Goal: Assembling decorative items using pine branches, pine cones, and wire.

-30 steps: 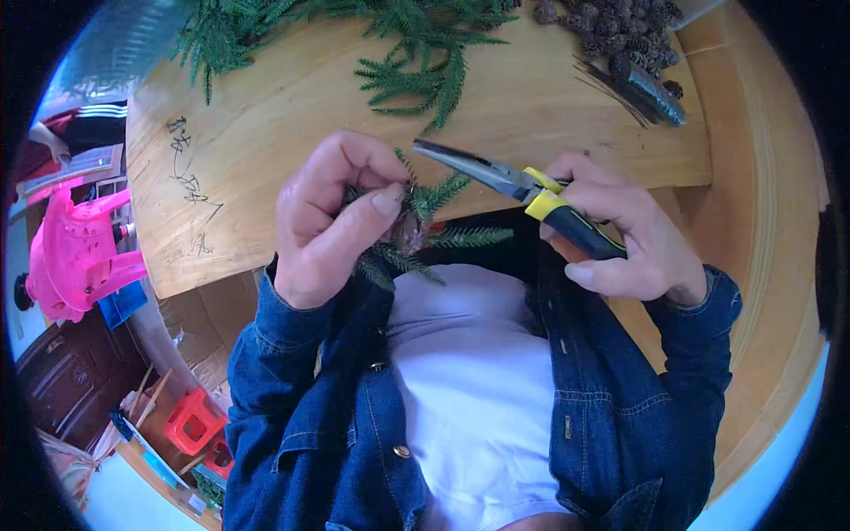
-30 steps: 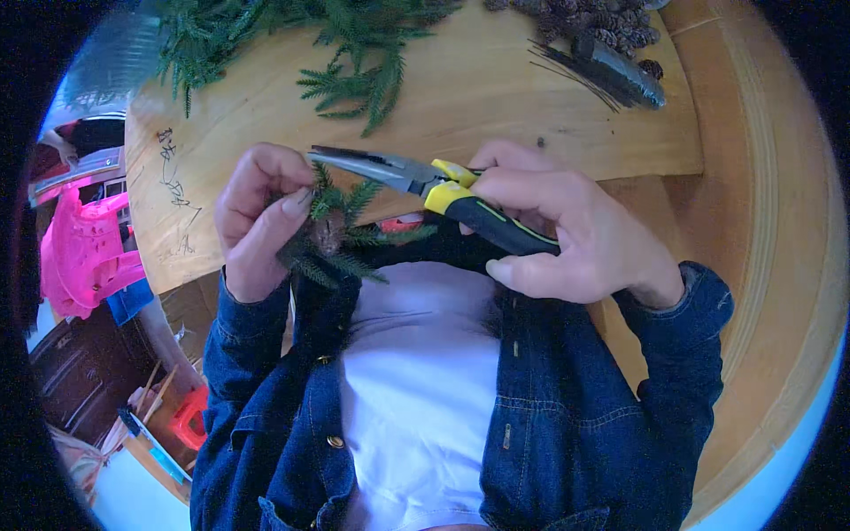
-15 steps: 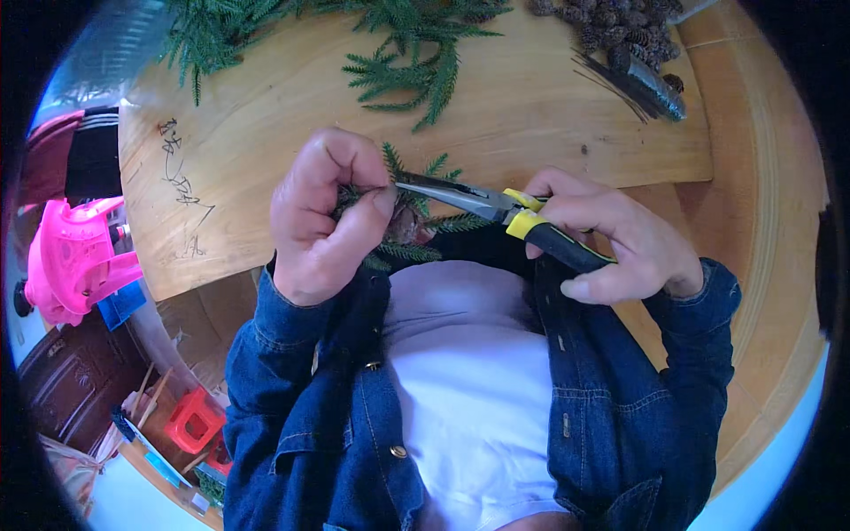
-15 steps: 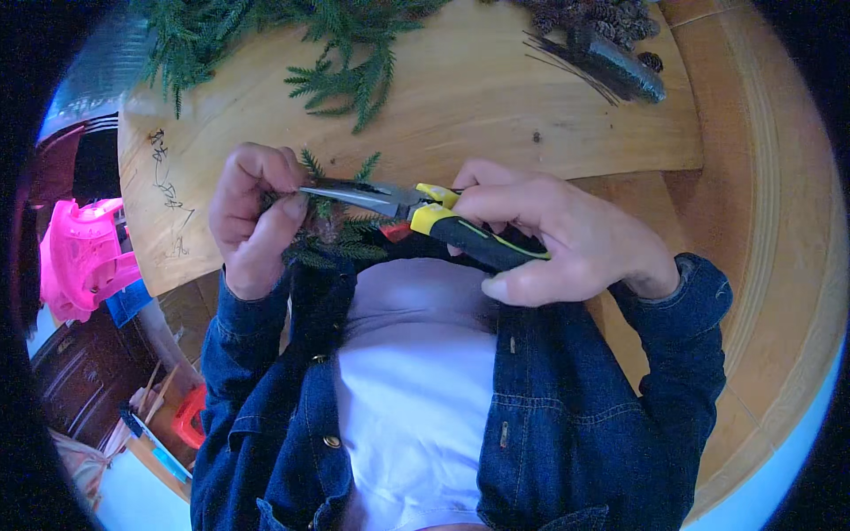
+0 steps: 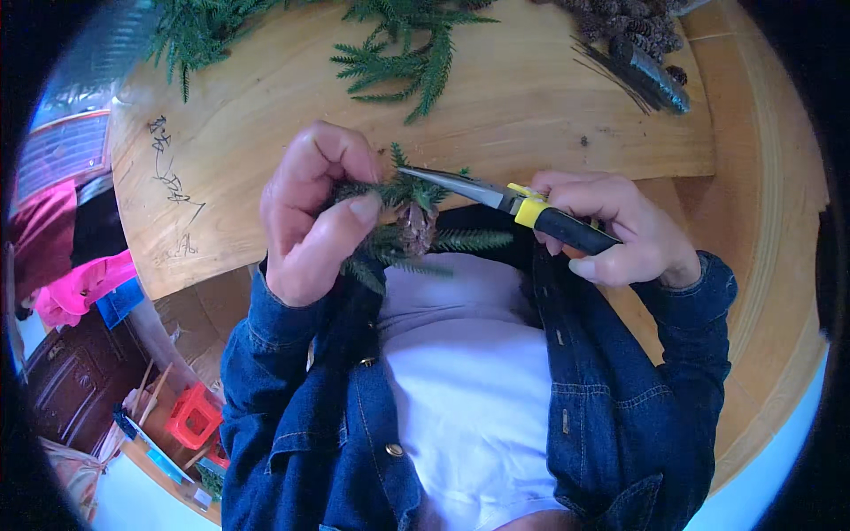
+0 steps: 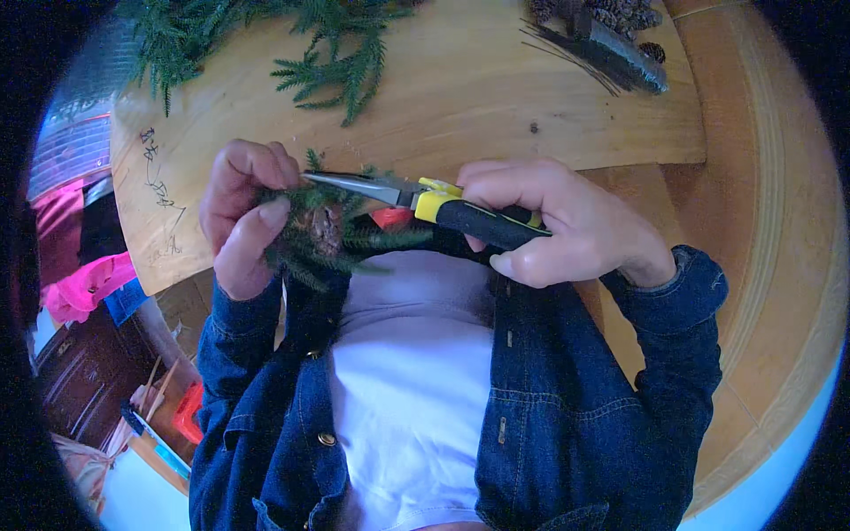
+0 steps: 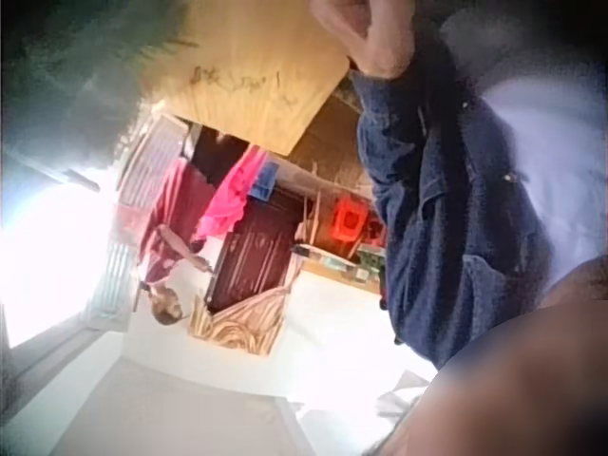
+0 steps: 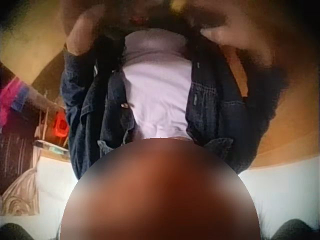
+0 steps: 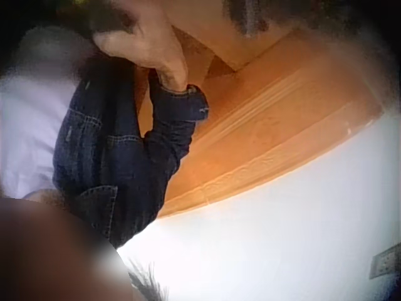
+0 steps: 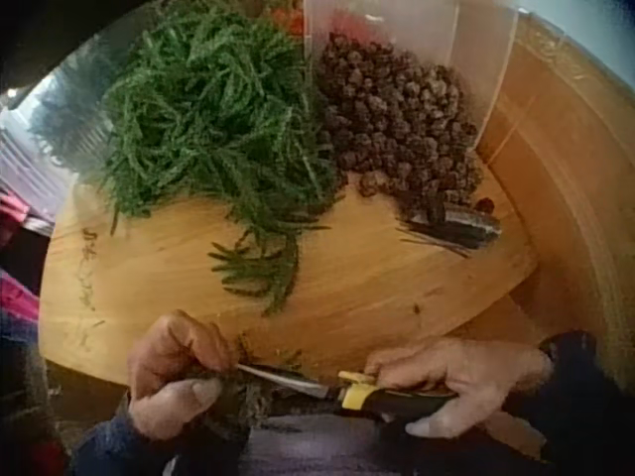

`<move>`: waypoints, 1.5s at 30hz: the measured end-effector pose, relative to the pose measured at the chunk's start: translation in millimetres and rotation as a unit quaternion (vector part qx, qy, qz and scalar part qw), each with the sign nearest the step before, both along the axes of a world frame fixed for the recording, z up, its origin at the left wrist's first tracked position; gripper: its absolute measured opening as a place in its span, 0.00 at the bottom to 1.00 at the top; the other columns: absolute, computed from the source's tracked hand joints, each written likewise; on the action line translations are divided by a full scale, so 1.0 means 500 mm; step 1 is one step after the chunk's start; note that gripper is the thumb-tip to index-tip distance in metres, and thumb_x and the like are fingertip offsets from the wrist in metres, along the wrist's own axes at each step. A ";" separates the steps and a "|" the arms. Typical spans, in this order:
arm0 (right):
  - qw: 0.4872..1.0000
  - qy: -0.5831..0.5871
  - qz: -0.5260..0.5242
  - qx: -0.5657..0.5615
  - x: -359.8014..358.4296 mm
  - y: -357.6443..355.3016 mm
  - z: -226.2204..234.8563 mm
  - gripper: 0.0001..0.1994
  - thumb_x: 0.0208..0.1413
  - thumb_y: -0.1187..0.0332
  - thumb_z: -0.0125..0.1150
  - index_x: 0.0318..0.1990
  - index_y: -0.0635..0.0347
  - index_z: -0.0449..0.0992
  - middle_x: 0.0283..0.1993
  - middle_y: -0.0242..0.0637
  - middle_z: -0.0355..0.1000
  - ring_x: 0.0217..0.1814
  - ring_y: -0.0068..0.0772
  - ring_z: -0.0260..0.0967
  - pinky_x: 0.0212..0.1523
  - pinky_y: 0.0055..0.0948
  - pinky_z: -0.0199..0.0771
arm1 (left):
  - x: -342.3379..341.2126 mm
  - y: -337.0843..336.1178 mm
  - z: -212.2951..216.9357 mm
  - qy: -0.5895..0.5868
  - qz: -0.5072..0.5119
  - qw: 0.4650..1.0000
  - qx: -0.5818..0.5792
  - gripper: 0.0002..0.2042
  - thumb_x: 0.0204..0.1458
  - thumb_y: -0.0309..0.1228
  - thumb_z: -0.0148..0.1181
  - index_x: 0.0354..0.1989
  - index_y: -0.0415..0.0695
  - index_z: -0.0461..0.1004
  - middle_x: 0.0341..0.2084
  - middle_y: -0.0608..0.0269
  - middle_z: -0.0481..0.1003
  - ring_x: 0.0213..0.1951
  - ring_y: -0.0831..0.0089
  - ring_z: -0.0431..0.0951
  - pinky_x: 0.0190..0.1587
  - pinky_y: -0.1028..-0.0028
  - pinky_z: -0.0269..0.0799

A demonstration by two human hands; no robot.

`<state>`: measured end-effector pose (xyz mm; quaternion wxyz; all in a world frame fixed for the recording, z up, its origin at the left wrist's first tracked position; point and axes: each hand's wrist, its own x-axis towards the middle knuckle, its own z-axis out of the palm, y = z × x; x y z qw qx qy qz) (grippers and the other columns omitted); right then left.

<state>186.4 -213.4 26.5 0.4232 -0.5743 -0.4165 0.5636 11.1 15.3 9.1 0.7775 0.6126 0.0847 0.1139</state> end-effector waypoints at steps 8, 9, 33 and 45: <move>0.999 -0.044 -0.005 -0.014 -0.003 -0.002 0.000 0.17 0.34 0.61 0.57 0.29 0.66 0.73 0.35 0.40 0.65 0.38 0.35 0.63 0.39 0.27 0.61 | 0.004 -0.012 0.011 -0.003 0.020 0.992 0.128 0.09 0.44 0.17 0.46 0.35 0.37 0.64 0.29 0.67 0.64 0.30 0.81 0.62 0.34 0.82 0.59; 0.999 -0.043 -0.006 -0.015 -0.006 -0.004 -0.003 0.17 0.34 0.61 0.57 0.29 0.66 0.73 0.35 0.40 0.65 0.38 0.35 0.63 0.39 0.27 0.61 | 0.006 -0.017 0.018 0.003 0.035 0.990 0.139 0.09 0.44 0.16 0.46 0.35 0.37 0.64 0.29 0.67 0.64 0.30 0.81 0.62 0.35 0.82 0.59; 0.989 -0.143 -0.016 0.020 -0.033 0.000 0.027 0.25 0.38 0.59 0.61 0.43 0.69 0.75 0.44 0.47 0.62 0.48 0.41 0.62 0.48 0.31 0.61 | 0.021 -0.036 0.004 -0.133 0.160 0.830 0.517 0.11 0.36 0.12 0.55 0.29 0.38 0.68 0.19 0.56 0.68 0.20 0.63 0.70 0.23 0.72 0.66; 0.952 -0.304 -0.016 -0.006 -0.045 0.012 0.035 0.10 0.35 0.72 0.57 0.28 0.67 0.68 0.34 0.44 0.60 0.35 0.44 0.62 0.33 0.33 0.61 | 0.023 -0.029 -0.010 -0.141 0.108 0.806 0.565 0.13 0.33 0.14 0.58 0.30 0.38 0.70 0.21 0.55 0.70 0.23 0.61 0.72 0.24 0.69 0.67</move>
